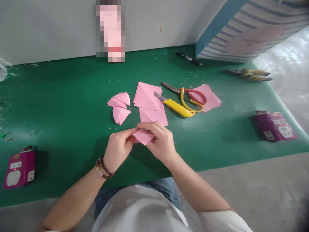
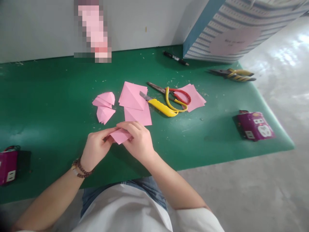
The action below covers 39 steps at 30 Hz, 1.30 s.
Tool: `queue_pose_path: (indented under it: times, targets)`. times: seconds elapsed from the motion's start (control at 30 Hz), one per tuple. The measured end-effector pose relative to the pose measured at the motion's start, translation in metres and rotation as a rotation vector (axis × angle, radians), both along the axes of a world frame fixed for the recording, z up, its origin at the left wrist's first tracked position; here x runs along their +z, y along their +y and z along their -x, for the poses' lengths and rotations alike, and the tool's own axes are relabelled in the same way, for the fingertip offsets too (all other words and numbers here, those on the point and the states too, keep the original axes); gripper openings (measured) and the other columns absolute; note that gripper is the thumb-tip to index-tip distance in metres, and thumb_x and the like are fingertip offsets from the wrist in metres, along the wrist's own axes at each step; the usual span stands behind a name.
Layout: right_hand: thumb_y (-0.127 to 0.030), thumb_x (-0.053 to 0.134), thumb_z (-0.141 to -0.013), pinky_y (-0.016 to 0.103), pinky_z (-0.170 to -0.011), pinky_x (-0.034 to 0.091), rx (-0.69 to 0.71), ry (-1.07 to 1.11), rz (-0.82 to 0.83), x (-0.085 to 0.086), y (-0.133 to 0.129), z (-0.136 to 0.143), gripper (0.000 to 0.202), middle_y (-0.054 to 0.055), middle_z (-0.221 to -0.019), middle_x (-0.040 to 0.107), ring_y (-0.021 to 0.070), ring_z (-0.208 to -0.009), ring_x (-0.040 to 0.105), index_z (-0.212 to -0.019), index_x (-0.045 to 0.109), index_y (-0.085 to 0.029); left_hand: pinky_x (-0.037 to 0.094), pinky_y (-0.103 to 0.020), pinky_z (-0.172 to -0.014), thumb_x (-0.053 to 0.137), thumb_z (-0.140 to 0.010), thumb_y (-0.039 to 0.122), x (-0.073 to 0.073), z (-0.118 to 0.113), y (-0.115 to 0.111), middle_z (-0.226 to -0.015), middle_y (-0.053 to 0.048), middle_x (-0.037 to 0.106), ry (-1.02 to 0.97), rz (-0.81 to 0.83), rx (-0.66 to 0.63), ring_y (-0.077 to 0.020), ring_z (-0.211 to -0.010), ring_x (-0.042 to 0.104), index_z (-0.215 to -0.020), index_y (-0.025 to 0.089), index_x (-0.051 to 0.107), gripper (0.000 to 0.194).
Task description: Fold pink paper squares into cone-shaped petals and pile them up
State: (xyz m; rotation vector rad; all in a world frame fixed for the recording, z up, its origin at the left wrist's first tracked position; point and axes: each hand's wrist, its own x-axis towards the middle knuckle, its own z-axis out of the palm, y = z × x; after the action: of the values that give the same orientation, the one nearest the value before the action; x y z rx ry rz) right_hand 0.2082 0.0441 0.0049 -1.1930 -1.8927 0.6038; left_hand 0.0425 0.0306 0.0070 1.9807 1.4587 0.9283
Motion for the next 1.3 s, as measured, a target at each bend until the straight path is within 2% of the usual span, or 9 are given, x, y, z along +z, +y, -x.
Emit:
queue_pose_path:
  times: [0.23,0.4,0.6,0.8,0.9,1.0,1.1,1.2,1.3]
  targets:
    - [-0.006,0.058,-0.077,0.027,-0.071,0.056,-0.010,-0.033,0.152,-0.001,0.003,-0.002,0.025,0.000,-0.090,0.076,0.0167,-0.082,0.071,-0.085,0.073,-0.024,0.057,-0.023,-0.060,0.050,-0.088,0.011,0.005,0.001,0.003,-0.078,-0.001,0.076,-0.141,0.279,-0.087,-0.0168,-0.065,0.071,-0.094,0.018,0.074,0.026]
    - [-0.004,0.058,-0.070,0.027,-0.072,0.056,-0.008,0.017,0.271,0.001,0.006,-0.004,0.034,0.001,-0.095,0.075,0.0171,-0.085,0.071,-0.095,0.071,-0.024,0.061,-0.030,-0.068,0.052,-0.090,0.021,0.002,0.005,0.009,-0.088,-0.006,0.077,-0.343,0.493,-0.061,-0.0207,-0.078,0.073,-0.097,0.017,0.074,0.024]
    - [-0.018,0.062,-0.082,0.029,-0.076,0.058,0.048,0.217,0.369,0.013,0.012,-0.013,0.015,0.002,-0.093,0.074,0.0166,-0.085,0.071,-0.095,0.069,-0.021,0.064,-0.035,-0.062,0.060,-0.087,0.035,0.000,0.004,0.012,-0.072,-0.005,0.073,-0.593,0.828,-0.023,-0.0212,-0.067,0.073,-0.082,0.013,0.074,0.027]
    - [-0.038,0.066,-0.087,0.032,-0.081,0.056,0.203,0.057,0.397,0.030,0.014,-0.017,0.017,0.006,-0.102,0.074,0.0207,-0.097,0.070,-0.089,0.071,-0.022,0.064,-0.032,-0.061,0.060,-0.087,0.040,-0.004,0.004,0.011,-0.076,-0.006,0.074,-0.529,0.764,-0.017,-0.0201,-0.067,0.073,-0.086,0.014,0.073,0.029]
    - [-0.027,0.065,-0.086,0.028,-0.071,0.055,0.150,-0.065,0.373,0.031,0.016,-0.014,0.009,0.002,-0.096,0.075,0.0176,-0.085,0.070,-0.093,0.068,-0.022,0.062,-0.028,-0.057,0.057,-0.089,0.035,-0.004,0.005,0.010,-0.075,-0.006,0.074,-0.461,0.719,-0.018,-0.0192,-0.064,0.073,-0.084,0.015,0.073,0.026]
    - [-0.019,0.072,-0.076,0.028,-0.068,0.054,0.147,-0.240,0.346,0.030,0.020,-0.014,0.027,0.000,-0.100,0.075,0.0179,-0.081,0.070,-0.103,0.067,-0.024,0.060,-0.025,-0.056,0.053,-0.088,0.026,-0.002,0.007,0.009,-0.073,-0.004,0.074,-0.389,0.678,-0.030,-0.0184,-0.064,0.073,-0.082,0.016,0.072,0.023]
    - [-0.032,0.079,-0.073,0.031,-0.072,0.055,0.220,-0.290,0.348,0.031,0.024,-0.018,0.041,0.003,-0.108,0.074,0.0214,-0.089,0.071,-0.111,0.068,-0.025,0.057,-0.024,-0.057,0.050,-0.086,0.020,0.001,0.007,0.009,-0.069,-0.001,0.072,-0.329,0.630,-0.034,-0.0179,-0.064,0.072,-0.082,0.017,0.073,0.023]
    - [-0.039,0.073,-0.081,0.030,-0.071,0.056,0.210,-0.245,0.358,0.031,0.028,-0.021,0.029,0.004,-0.104,0.075,0.0206,-0.088,0.071,-0.106,0.071,-0.024,0.056,-0.025,-0.059,0.049,-0.085,0.020,0.001,0.007,0.009,-0.072,-0.002,0.073,-0.283,0.582,-0.030,-0.0182,-0.065,0.071,-0.088,0.018,0.074,0.025]
    - [-0.028,0.070,-0.083,0.027,-0.067,0.054,0.165,-0.247,0.341,0.028,0.030,-0.019,0.013,0.002,-0.094,0.076,0.0173,-0.078,0.071,-0.094,0.074,-0.023,0.052,-0.024,-0.059,0.047,-0.085,0.018,0.002,0.006,0.008,-0.075,-0.001,0.074,-0.182,0.482,-0.031,-0.0170,-0.067,0.069,-0.096,0.020,0.074,0.030]
